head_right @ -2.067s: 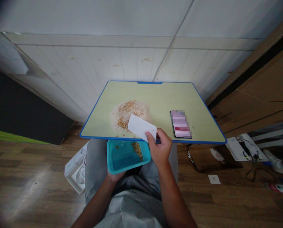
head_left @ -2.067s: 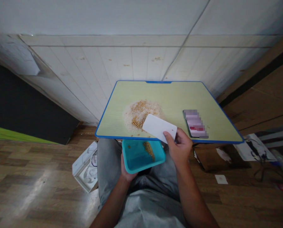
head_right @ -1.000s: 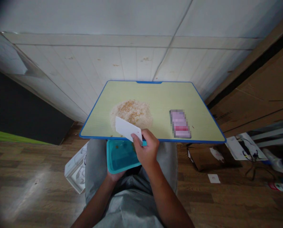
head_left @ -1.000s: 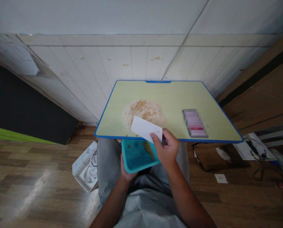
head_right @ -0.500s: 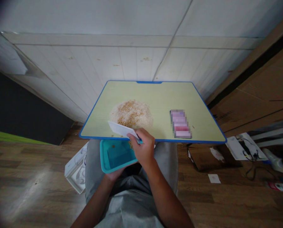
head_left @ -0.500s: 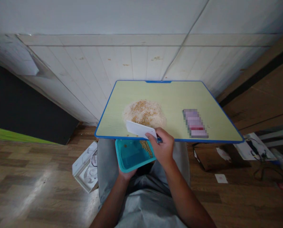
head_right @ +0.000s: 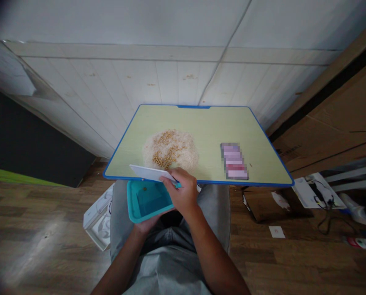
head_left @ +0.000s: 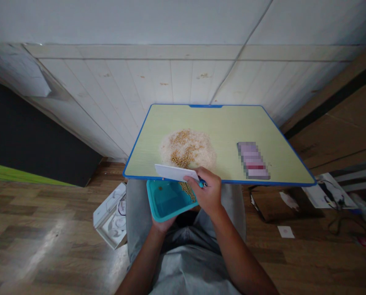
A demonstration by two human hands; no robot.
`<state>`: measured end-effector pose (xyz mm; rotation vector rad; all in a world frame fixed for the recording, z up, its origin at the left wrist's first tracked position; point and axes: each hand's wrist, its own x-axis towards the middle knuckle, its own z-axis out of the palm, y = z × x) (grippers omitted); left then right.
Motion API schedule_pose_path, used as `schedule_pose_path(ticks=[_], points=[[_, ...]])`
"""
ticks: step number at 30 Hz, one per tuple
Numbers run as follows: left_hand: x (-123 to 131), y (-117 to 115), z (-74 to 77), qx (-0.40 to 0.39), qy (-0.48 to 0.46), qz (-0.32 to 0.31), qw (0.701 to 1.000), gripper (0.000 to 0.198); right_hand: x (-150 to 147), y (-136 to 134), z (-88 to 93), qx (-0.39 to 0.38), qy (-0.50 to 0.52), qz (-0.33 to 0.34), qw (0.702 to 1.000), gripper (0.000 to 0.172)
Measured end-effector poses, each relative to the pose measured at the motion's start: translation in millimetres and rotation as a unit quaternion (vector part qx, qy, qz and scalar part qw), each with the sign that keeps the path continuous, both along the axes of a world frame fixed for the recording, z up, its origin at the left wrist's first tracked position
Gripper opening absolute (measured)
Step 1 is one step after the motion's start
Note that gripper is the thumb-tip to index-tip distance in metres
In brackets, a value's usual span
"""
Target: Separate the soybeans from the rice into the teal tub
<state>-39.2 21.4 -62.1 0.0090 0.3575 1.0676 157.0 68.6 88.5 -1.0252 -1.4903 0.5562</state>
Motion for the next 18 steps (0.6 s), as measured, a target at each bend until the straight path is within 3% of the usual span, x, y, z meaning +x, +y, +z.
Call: schedule_pose_path(ticks=[6, 14, 18], points=[[2.2, -4.2, 11.8, 0.005, 0.014, 0.008, 1.000, 0.070, 13.0, -2.0, 4.3, 0.010, 0.033, -0.078, 0.996, 0.024], [2.2, 2.7, -11.3, 0.011, -0.003, -0.005, 1.000, 0.081, 18.1, -1.6, 2.5, 0.001, 0.029, -0.036, 0.999, 0.027], [3.7, 2.3, -14.4, 0.021, -0.004, -0.013, 1.000, 0.079, 19.6, -3.6, 2.0, -0.012, 0.032, -0.026, 0.999, 0.026]])
